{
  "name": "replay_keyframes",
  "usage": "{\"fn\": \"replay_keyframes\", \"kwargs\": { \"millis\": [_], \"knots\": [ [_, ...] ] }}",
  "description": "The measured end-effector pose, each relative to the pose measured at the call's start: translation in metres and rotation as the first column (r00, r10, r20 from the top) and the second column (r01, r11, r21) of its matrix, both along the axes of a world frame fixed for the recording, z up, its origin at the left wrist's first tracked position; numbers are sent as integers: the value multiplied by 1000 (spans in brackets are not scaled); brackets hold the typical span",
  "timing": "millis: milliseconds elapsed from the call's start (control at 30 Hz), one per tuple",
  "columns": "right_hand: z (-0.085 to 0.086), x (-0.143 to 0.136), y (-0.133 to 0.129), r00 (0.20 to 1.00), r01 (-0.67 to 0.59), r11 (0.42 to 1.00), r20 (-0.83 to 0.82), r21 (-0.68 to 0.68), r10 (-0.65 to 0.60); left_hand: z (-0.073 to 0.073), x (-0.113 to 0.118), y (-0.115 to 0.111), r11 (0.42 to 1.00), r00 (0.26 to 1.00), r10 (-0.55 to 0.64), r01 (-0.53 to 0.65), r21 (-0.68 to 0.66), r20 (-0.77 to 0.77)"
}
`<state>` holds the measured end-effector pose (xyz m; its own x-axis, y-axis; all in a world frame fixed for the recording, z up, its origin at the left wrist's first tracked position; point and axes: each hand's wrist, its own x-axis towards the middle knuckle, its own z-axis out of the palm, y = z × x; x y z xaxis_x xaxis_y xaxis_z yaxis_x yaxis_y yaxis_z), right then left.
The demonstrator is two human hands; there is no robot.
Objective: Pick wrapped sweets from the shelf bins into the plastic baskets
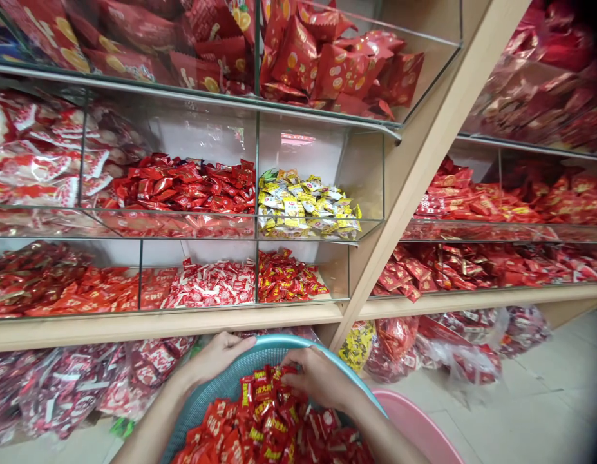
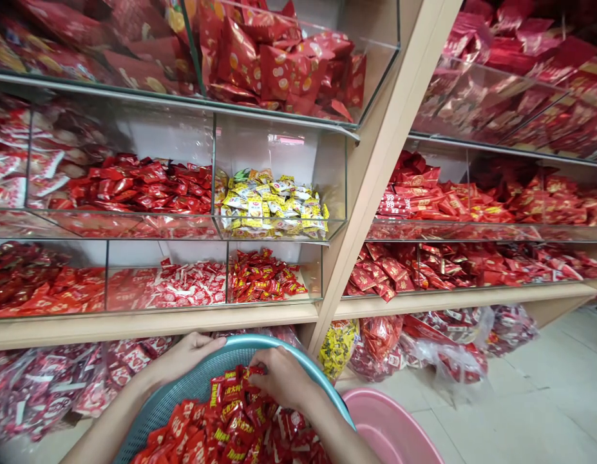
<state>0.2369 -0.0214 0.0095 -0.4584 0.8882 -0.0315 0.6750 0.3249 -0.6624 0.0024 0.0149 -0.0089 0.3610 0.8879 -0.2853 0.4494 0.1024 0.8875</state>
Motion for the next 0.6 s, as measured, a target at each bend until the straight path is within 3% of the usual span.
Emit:
{"fn": "replay_keyframes", "kwargs": {
  "millis": [200, 367, 500, 600],
  "knots": [
    [9, 3, 3, 997, 75, 991, -3, 107, -75, -8, -1, 5, 999, 999, -19, 18, 39, 30],
    [56, 22, 22, 996, 82, 972, 8, 221, -86, -11, -1, 6, 1000, 999, -18, 17, 18, 44],
    [88, 35, 63, 931, 126, 934, 286, 333, -228, -10, -2, 6, 1000, 999, -25, 24, 9, 49],
    [89, 36, 95, 834, 177, 942, 465, 284, -297, -11, -3, 7, 999, 998, -36, 34, 35, 48]
  ]
}}
